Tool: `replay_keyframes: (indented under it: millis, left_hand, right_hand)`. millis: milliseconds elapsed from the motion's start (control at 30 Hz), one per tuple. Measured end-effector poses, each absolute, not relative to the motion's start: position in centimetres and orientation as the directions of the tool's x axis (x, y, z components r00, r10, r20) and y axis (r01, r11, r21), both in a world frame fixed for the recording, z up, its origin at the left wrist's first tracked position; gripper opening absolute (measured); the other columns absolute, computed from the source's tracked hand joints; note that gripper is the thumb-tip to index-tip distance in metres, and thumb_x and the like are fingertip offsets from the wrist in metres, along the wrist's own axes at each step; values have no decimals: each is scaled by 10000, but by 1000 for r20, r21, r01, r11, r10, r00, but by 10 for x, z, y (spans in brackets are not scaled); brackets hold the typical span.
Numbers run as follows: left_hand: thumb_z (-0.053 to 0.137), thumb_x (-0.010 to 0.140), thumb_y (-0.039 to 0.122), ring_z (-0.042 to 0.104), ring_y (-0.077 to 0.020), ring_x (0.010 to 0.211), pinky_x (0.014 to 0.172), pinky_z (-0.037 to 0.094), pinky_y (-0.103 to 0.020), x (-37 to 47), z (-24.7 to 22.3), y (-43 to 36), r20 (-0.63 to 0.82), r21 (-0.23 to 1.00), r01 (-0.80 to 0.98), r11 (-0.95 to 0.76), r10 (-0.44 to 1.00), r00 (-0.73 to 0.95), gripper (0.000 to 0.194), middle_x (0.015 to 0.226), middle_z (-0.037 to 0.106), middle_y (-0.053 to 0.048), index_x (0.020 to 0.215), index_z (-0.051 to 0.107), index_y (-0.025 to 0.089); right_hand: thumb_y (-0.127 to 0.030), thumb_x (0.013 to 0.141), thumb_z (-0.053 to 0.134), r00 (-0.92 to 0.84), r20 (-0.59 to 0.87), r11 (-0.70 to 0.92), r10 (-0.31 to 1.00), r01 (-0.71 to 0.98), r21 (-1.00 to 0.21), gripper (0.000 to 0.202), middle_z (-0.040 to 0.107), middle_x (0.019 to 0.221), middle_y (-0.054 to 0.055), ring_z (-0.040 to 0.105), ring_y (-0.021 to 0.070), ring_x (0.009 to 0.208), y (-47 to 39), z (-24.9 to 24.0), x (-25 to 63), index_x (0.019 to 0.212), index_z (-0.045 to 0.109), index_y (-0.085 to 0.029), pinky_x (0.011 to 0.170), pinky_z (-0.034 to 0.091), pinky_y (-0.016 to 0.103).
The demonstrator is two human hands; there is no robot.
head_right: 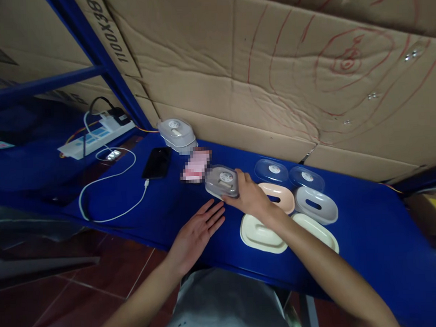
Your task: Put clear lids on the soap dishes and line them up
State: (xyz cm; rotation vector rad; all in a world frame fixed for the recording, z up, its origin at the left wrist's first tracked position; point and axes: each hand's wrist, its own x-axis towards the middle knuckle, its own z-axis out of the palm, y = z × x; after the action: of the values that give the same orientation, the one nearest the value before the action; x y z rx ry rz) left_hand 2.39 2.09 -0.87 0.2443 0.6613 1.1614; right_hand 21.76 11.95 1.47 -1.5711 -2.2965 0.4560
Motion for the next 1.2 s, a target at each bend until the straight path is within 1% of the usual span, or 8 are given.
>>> replay_keyframes:
  millis: [167, 267, 400, 533, 733, 900, 1067, 1200]
  left_hand:
    - [626, 937, 122, 591, -311, 1409, 1266, 374, -479, 22, -5, 21, -384, 498, -767, 404, 896, 222, 731, 1417, 673, -239, 1610, 351, 41]
    - [616, 953, 146, 621, -320, 1373, 1255, 389, -483, 19, -2, 23, -405, 483, -772, 413, 887, 222, 648, 1391, 682, -254, 1557, 415, 25]
    - [644, 1002, 321, 640, -322, 1338, 1214, 426, -535, 20, -1, 27, -370, 454, -786, 419, 892, 262, 465, 1348, 713, -194, 1423, 581, 134]
    - [683, 994, 419, 654, -332, 1295, 1111, 518, -531, 28, 0, 28, -321, 483, -774, 410, 905, 279, 407, 1347, 721, -135, 1334, 659, 197]
    - [740, 961, 359, 637, -332, 1320, 1103, 515, -527, 37, 1, 26, -254, 532, -774, 344, 937, 241, 506, 1381, 712, -111, 1431, 599, 236]
    - [809, 901, 338, 628, -341, 1331, 1122, 490, -562, 37, 0, 27, -226, 544, -786, 293, 954, 199, 566, 1369, 721, -83, 1424, 600, 280]
    - [865, 838, 458, 523, -374, 1441, 1156, 457, -574, 36, 0, 24, -172, 524, -817, 242, 969, 176, 645, 1429, 682, -95, 1405, 620, 275]
    - [845, 832, 548, 494, -394, 1459, 1142, 475, -575, 34, 0, 24, -174, 539, -805, 249, 968, 183, 684, 1480, 640, -111, 1414, 621, 267]
  right_hand:
    - [-422, 859, 801, -396, 81, 391, 915, 815, -428, 956, 535, 1472, 305, 626, 437, 1305, 113, 13, 212, 1600, 285, -106, 984, 569, 540]
    - [-470, 834, 823, -355, 73, 342, 932, 797, -499, 956, 552, 1470, 310, 629, 427, 1310, 113, 18, 217, 1566, 340, -88, 1037, 543, 541]
    - [-574, 824, 809, -294, 88, 284, 952, 738, -612, 948, 605, 1451, 252, 661, 390, 1279, 92, 23, 223, 1554, 369, -156, 1034, 551, 539]
    - [-583, 836, 813, -407, 177, 423, 896, 664, -617, 1025, 500, 1581, 226, 548, 386, 1424, 59, 23, 229, 1634, 268, -241, 1115, 500, 578]
    - [-612, 851, 789, -398, 144, 396, 906, 675, -622, 1020, 524, 1560, 211, 549, 396, 1419, 55, 22, 246, 1645, 255, -259, 1111, 508, 598]
    - [-665, 831, 787, -428, 171, 447, 887, 706, -550, 1158, 391, 1651, 206, 421, 404, 1515, 61, 39, 248, 1691, 116, -277, 1174, 447, 614]
    - [-589, 877, 775, -420, 244, 478, 874, 653, -588, 944, 489, 1559, 178, 516, 374, 1431, 55, 43, 235, 1627, 296, -274, 1164, 475, 571]
    - [-573, 862, 796, -398, 265, 471, 878, 625, -622, 925, 480, 1562, 171, 509, 385, 1428, 54, 33, 234, 1599, 320, -282, 1159, 473, 592]
